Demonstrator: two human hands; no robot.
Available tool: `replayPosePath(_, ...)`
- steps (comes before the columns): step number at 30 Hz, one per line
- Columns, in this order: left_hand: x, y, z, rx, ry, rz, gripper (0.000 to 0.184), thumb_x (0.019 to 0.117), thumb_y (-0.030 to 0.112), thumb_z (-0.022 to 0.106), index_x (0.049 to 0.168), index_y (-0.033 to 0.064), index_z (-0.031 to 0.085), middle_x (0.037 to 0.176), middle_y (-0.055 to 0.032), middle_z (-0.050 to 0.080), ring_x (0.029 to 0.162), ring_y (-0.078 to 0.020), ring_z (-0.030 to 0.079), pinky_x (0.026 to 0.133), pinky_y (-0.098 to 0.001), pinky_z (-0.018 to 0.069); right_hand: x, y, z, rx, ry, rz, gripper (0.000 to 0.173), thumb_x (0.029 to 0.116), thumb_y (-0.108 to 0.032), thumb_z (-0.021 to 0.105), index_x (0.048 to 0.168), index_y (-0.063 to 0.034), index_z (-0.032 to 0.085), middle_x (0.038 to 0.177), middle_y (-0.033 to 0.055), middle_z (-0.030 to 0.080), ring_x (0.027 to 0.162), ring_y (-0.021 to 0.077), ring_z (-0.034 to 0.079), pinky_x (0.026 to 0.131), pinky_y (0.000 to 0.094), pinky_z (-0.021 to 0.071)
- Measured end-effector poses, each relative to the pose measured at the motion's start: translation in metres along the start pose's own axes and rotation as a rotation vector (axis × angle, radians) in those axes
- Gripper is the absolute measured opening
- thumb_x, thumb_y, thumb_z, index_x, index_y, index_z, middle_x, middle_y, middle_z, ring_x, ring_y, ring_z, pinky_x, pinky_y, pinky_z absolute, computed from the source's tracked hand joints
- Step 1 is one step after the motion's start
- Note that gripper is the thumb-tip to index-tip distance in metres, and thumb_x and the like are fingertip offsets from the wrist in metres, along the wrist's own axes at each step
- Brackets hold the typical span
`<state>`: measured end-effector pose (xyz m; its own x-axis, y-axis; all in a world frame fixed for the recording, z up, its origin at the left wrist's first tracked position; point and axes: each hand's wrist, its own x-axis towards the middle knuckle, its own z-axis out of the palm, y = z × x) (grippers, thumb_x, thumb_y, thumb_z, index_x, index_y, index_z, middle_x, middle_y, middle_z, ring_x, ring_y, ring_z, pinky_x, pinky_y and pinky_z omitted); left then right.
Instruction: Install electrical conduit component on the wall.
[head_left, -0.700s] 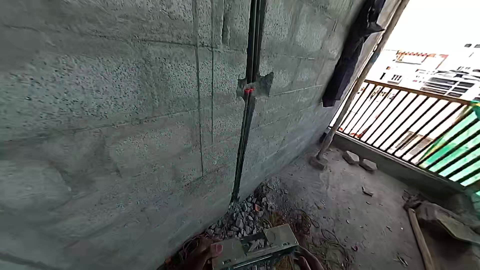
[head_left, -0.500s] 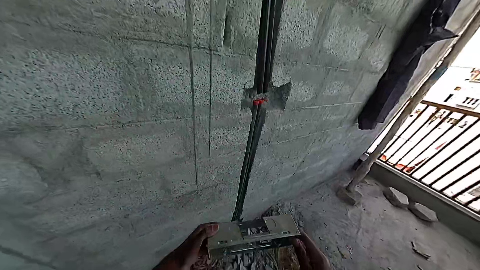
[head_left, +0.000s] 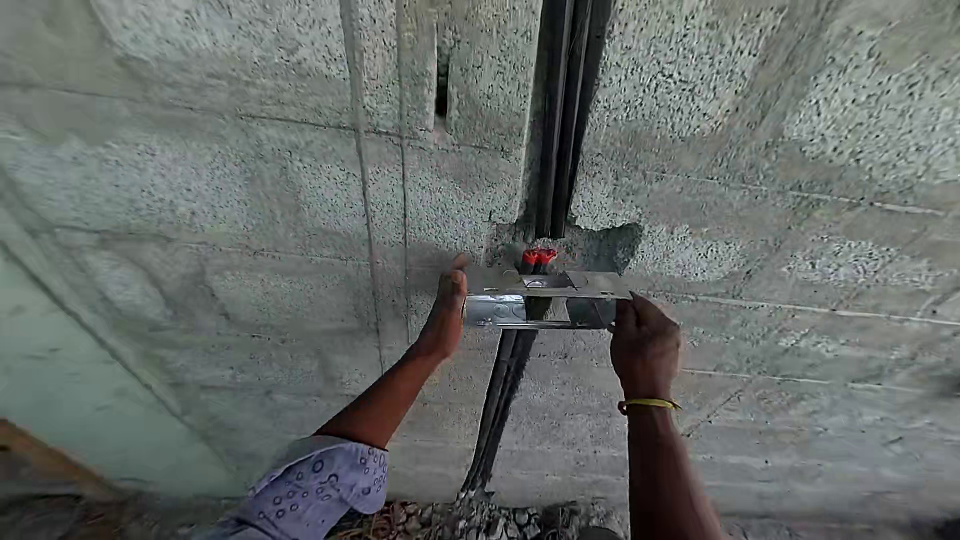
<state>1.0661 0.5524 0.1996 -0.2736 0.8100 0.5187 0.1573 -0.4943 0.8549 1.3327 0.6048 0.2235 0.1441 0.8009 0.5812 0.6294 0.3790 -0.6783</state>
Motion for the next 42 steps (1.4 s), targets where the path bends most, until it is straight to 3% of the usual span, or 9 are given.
replayPosePath(2, 0.019, 0.001, 0.008, 0.057, 0.024, 0.186, 0.101, 0.095, 0.082, 0.02, 0.162, 0.0064, 0.025, 0.168, -0.015, 0.025, 0.154, -0.021, 0.028, 0.125, -0.043, 0.0267, 0.025, -0.001, 0.016, -0.001, 0.056, -0.026, 0.033, 0.1079, -0.024, 0.049, 0.118, -0.0035, 0.072, 0.089, 0.0215, 0.07, 0.08, 0.0385, 0.068, 0.075, 0.0654, 0.0508)
replayPosePath(6, 0.053, -0.008, 0.03, 0.137, 0.238, 0.531, 0.091, 0.1026, 0.072, 0.016, 0.148, -0.0022, 0.043, 0.149, -0.0207, 0.048, 0.126, -0.0209, 0.054, 0.107, -0.0359, 0.0451, 0.047, 0.004, 0.046, 0.053, 0.205, -0.012, 0.031, 0.1061, -0.023, 0.05, 0.104, -0.0033, 0.074, 0.079, 0.017, 0.067, 0.073, 0.0348, 0.064, 0.069, 0.0623, 0.0478)
replayPosePath(12, 0.107, -0.02, 0.044, 0.287, 0.464, 0.827, 0.07, 0.1098, 0.055, 0.017, 0.109, 0.0038, 0.065, 0.107, -0.0118, 0.062, 0.107, -0.0197, 0.059, 0.097, -0.0359, 0.0477, 0.066, 0.023, 0.068, 0.283, 0.337, -0.037, 0.032, 0.1079, -0.021, 0.049, 0.123, -0.0034, 0.071, 0.098, 0.015, 0.075, 0.084, 0.0214, 0.073, 0.083, 0.0462, 0.0598)
replayPosePath(16, 0.114, -0.027, 0.048, 0.358, 0.442, 0.977, 0.061, 0.1103, 0.051, 0.018, 0.099, 0.0108, 0.063, 0.101, -0.0078, 0.061, 0.102, -0.019, 0.058, 0.091, -0.0348, 0.0472, 0.074, 0.038, 0.078, 0.48, 0.357, -0.082, 0.031, 0.1083, -0.022, 0.052, 0.124, -0.0022, 0.07, 0.102, 0.0103, 0.075, 0.09, 0.0126, 0.074, 0.088, 0.035, 0.0618)
replayPosePath(21, 0.108, -0.046, 0.045, 0.475, 0.51, 1.121, 0.057, 0.1089, 0.054, 0.021, 0.101, 0.0129, 0.059, 0.104, -0.0069, 0.059, 0.103, -0.0182, 0.057, 0.092, -0.0324, 0.0459, 0.073, 0.056, 0.09, 0.682, 0.238, -0.13, 0.03, 0.1077, -0.021, 0.054, 0.125, -0.001, 0.069, 0.111, 0.0079, 0.075, 0.1, 0.0123, 0.073, 0.094, 0.0343, 0.0613)
replayPosePath(26, 0.094, -0.052, 0.046, 0.498, 0.572, 1.1, 0.055, 0.1086, 0.056, 0.023, 0.102, 0.0123, 0.056, 0.104, -0.0054, 0.055, 0.104, -0.0144, 0.056, 0.092, -0.0283, 0.0463, 0.084, 0.059, 0.081, 0.559, 0.135, -0.134, 0.029, 0.1057, -0.018, 0.058, 0.127, -0.0032, 0.07, 0.116, 0.0098, 0.075, 0.102, 0.0121, 0.073, 0.095, 0.0338, 0.0599)
replayPosePath(30, 0.095, -0.041, 0.054, 0.52, 0.629, 0.996, 0.062, 0.1094, 0.055, 0.019, 0.104, 0.0074, 0.058, 0.104, -0.0083, 0.056, 0.104, -0.0137, 0.058, 0.091, -0.0269, 0.0484, 0.096, 0.054, 0.067, 0.358, 0.056, -0.139, 0.028, 0.1054, -0.019, 0.057, 0.125, -0.007, 0.072, 0.106, 0.0129, 0.076, 0.091, 0.0215, 0.071, 0.085, 0.0464, 0.056)
replayPosePath(35, 0.106, -0.021, 0.062, 0.523, 0.708, 0.883, 0.061, 0.1125, 0.04, 0.021, 0.099, -0.0013, 0.064, 0.094, -0.0105, 0.061, 0.091, -0.013, 0.061, 0.082, -0.026, 0.0522, 0.09, 0.061, 0.064, 0.258, 0.062, -0.14, 0.029, 0.1046, -0.023, 0.058, 0.124, -0.0076, 0.074, 0.103, 0.0141, 0.076, 0.088, 0.0265, 0.072, 0.082, 0.0519, 0.0545)
replayPosePath(42, 0.103, -0.004, 0.066, 0.56, 0.727, 0.655, 0.051, 0.1107, 0.025, 0.025, 0.1, -0.0017, 0.067, 0.094, -0.0126, 0.064, 0.091, -0.0163, 0.064, 0.084, -0.031, 0.0528, 0.092, 0.055, 0.054, 0.19, 0.056, -0.188, 0.032, 0.1053, -0.023, 0.055, 0.122, -0.0027, 0.073, 0.106, 0.02, 0.075, 0.093, 0.0347, 0.072, 0.085, 0.058, 0.0537)
